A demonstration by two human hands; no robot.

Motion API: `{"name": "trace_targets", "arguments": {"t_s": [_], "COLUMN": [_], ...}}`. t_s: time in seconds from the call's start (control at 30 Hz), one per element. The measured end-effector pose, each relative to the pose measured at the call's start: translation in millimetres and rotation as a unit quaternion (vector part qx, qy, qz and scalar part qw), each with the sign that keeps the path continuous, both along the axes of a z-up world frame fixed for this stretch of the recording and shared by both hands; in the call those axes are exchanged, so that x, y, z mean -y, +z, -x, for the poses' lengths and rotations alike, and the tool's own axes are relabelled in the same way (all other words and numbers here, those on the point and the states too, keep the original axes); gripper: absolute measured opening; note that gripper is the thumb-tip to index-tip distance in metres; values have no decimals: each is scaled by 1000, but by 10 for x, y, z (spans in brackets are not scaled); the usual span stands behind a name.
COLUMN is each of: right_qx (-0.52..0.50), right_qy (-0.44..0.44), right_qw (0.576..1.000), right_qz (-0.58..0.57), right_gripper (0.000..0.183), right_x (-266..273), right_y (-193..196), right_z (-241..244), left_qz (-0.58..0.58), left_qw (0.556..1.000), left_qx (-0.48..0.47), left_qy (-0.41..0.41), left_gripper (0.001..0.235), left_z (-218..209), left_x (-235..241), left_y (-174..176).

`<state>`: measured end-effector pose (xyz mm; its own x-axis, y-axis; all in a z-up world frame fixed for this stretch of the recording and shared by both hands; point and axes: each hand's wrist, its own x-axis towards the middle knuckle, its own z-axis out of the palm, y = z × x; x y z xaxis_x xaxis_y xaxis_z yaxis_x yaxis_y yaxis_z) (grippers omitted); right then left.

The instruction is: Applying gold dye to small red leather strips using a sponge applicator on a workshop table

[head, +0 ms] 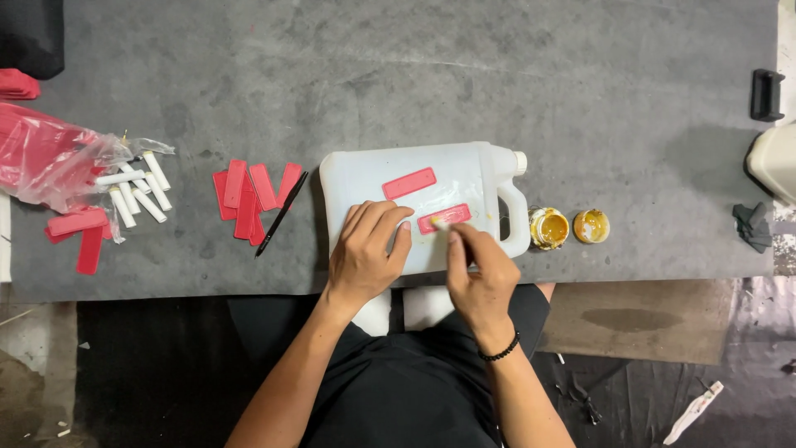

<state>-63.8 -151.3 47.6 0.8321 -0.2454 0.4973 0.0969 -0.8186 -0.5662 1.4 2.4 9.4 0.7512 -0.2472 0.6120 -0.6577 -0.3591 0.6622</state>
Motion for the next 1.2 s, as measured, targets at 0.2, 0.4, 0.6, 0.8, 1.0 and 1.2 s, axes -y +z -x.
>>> {"name": "trace_targets", "arguments": {"t_s": [0.2, 0.4, 0.6, 0.8, 1.0, 1.2], "right_qx": [1, -14, -20, -32, -22, -12], "right_qy": [24, 45, 78, 86, 91, 53], "right_qw": [1000, 998, 996, 996, 996, 998], "right_qz": [-7, 37, 24, 21, 13, 12], "right_gripper": [8, 7, 7, 7, 9, 11], "right_x": [37, 118, 98, 92, 26, 45], "right_y": [-18, -48, -20, -93, -25, -23], "right_z": [-67, -90, -93, -73, -58, -2], "left_qz": [11, 11, 14, 11, 7, 1], "left_qw": [1000, 1000, 1000, 1000, 1000, 1000], "left_qx": [-3, -3, -7, -5, -3, 2], "left_qy": [-3, -2, -4, -5, -6, 0], "left_gripper": [15, 15, 16, 15, 15, 15], "left_z": [-9, -8, -7, -10, -16, -20], "left_x": [-8, -18, -17, -19, -19, -10], "left_y": [49, 16, 21, 9, 18, 34]}}
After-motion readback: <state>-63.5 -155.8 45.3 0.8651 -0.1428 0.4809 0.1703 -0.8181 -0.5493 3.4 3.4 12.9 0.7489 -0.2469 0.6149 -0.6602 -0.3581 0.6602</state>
